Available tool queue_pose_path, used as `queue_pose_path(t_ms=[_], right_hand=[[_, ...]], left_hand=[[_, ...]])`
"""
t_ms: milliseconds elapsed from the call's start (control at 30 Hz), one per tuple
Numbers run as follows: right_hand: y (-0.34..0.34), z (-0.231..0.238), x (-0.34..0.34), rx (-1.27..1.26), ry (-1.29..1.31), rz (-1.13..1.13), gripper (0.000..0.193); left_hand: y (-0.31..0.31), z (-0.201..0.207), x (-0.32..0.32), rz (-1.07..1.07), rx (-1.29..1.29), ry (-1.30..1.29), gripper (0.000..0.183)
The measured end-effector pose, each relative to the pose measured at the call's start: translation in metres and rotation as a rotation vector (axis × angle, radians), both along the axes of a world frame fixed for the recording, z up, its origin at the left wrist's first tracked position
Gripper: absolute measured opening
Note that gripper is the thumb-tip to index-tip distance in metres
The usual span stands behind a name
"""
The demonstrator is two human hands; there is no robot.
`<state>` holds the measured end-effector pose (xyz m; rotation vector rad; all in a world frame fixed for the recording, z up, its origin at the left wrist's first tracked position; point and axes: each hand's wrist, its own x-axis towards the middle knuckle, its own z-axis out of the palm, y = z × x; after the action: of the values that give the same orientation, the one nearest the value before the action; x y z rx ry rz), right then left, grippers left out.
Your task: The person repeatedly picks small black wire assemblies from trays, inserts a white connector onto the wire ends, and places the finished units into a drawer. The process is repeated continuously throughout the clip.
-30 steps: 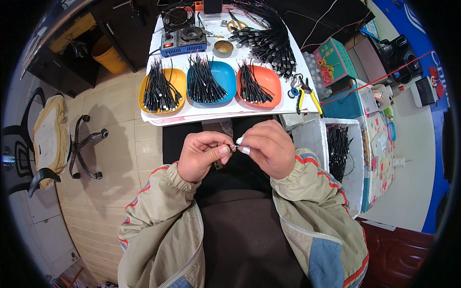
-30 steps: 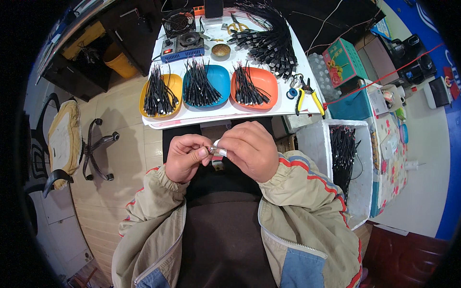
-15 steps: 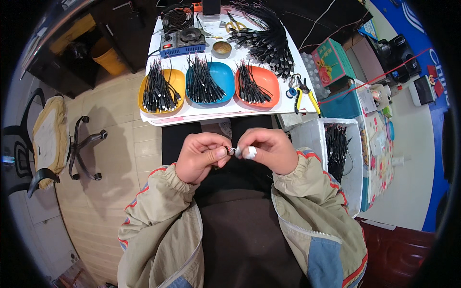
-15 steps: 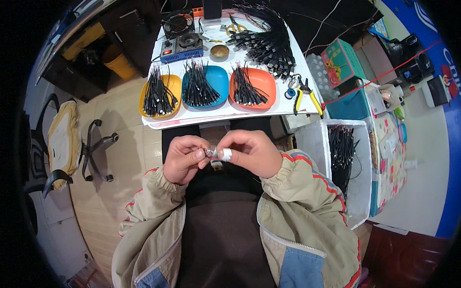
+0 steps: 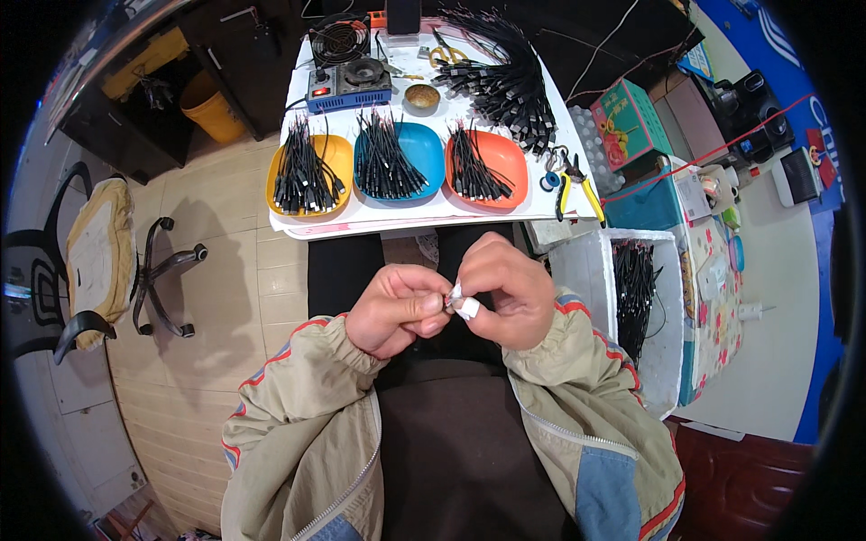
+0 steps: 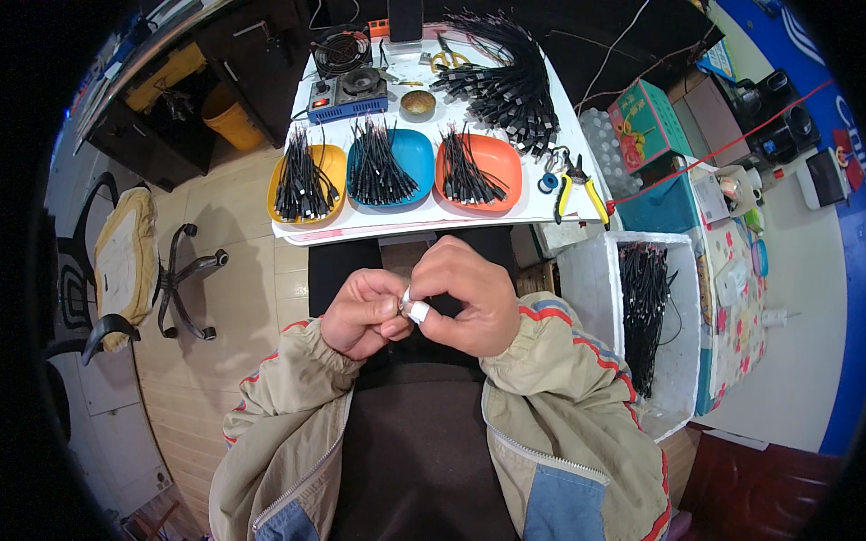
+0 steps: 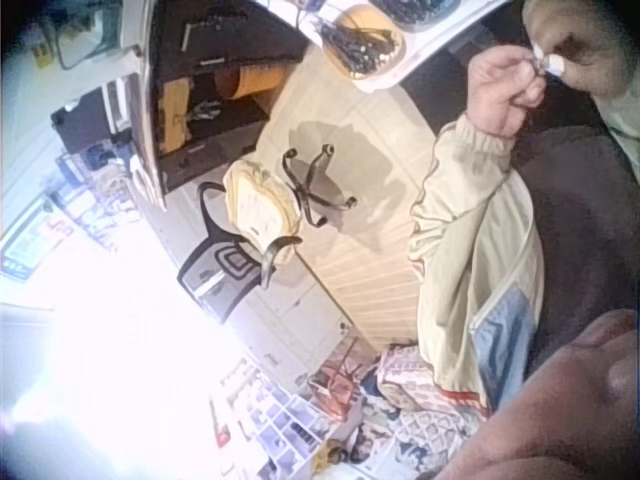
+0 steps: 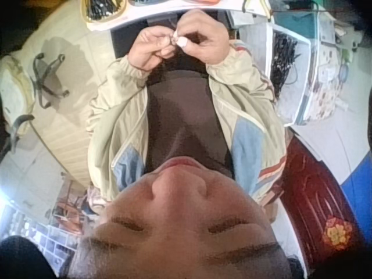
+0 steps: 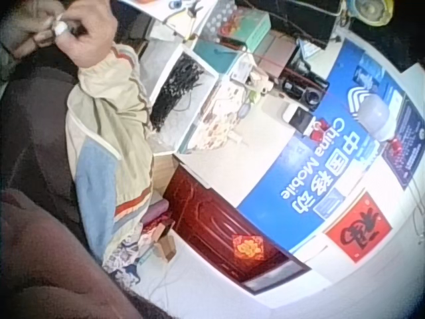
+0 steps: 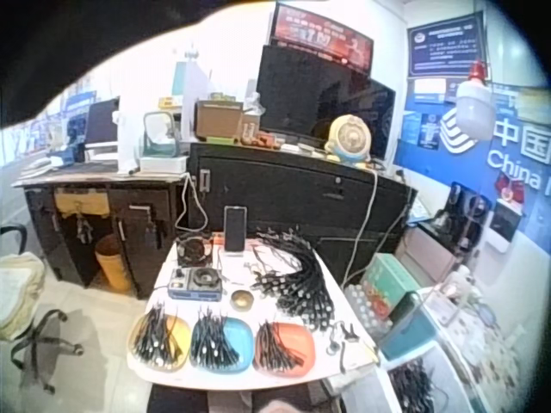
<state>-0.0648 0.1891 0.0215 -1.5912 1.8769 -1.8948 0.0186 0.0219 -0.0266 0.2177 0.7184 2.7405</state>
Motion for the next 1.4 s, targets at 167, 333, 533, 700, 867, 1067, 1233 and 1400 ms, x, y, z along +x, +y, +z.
queue_pose_path(t_ms=[167, 333, 533, 700, 867, 1067, 1233, 1400], right_hand=[[-0.002, -0.011, 0.018, -0.058, -0.541, 0.11, 0.014], [0.003, -0.026, 0.001, -0.02, -0.601, 0.098, 0.009], [0.007, -0.074, -0.026, 0.242, -0.656, -0.034, 0.012], [0.005, -0.131, -0.028, 0.404, -0.546, 0.015, 0.011], [0.0, -0.167, -0.032, 0.495, -0.586, 0.092, 0.011], [-0.006, -0.179, -0.042, 0.492, -0.618, 0.277, 0.017], [-0.005, -0.179, -0.048, 0.492, -0.647, 0.345, 0.016], [-0.005, -0.181, -0.051, 0.385, -0.648, 0.387, 0.013]], left_hand=[[-0.016, 0.021, 0.006, 0.23, -0.582, 0.176, 0.013], [-0.029, 0.044, -0.004, 0.522, -1.169, 0.562, 0.014], [-0.044, 0.071, -0.039, 0.718, -1.552, 0.82, 0.017], [-0.072, 0.085, -0.111, 0.68, -1.787, 0.92, 0.017], [-0.096, 0.058, -0.215, 0.476, -2.195, 0.966, 0.009], [-0.107, 0.006, -0.293, 0.266, -2.384, 0.946, 0.01], [-0.103, -0.018, -0.318, 0.193, -2.44, 0.911, 0.009], [-0.1, -0.03, -0.329, 0.107, -2.468, 0.833, 0.009]])
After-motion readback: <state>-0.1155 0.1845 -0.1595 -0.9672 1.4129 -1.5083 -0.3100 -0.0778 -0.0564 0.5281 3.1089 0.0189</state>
